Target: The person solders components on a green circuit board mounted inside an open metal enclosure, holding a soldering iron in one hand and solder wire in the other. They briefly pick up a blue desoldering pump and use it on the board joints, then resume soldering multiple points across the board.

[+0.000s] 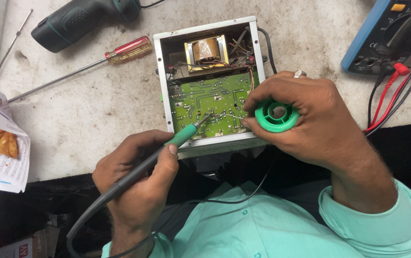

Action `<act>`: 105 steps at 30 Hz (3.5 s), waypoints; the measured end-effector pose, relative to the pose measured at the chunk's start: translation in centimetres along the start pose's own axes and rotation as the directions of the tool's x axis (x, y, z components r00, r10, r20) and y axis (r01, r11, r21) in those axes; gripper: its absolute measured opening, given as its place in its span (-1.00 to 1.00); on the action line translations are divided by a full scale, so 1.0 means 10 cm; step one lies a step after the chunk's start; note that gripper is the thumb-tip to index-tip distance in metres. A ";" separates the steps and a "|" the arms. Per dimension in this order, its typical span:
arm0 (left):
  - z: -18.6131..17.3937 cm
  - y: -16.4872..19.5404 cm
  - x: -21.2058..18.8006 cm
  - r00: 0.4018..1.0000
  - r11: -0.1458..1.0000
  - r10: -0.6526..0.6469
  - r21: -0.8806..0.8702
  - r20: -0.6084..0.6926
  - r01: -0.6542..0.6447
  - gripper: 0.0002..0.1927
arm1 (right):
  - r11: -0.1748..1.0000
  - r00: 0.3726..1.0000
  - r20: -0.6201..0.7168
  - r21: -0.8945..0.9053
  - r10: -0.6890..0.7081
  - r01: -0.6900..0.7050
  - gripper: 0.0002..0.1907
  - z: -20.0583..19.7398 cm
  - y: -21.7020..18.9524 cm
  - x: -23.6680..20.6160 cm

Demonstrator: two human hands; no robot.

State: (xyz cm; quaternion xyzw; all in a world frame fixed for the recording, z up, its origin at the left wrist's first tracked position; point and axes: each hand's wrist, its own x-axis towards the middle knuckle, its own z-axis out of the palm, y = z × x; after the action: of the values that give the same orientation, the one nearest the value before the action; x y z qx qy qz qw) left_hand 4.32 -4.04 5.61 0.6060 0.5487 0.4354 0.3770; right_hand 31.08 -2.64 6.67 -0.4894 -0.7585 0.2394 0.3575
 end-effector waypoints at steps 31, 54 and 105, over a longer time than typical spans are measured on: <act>-0.05 0.05 0.04 0.997 0.998 -0.064 0.026 0.048 0.062 -0.80 | 0.999 0.999 0.017 -0.027 -0.028 0.028 -0.77 0.02 -0.05 0.04; -0.04 0.08 0.07 0.990 0.992 -0.127 0.000 0.055 0.127 -0.80 | 1.000 1.000 0.003 -0.006 -0.016 0.016 -0.76 0.02 -0.02 0.00; -0.11 0.00 0.15 0.971 0.963 -0.236 -0.127 0.026 0.237 -0.79 | 0.988 0.992 0.055 -0.096 -0.114 0.119 -0.79 0.12 0.02 0.13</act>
State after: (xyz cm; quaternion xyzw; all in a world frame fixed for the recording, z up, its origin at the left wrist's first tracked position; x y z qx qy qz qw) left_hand 3.35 -2.55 6.17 0.5129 0.5857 0.4185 0.4677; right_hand 29.91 -1.34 6.16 -0.4554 -0.8054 0.1921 0.3272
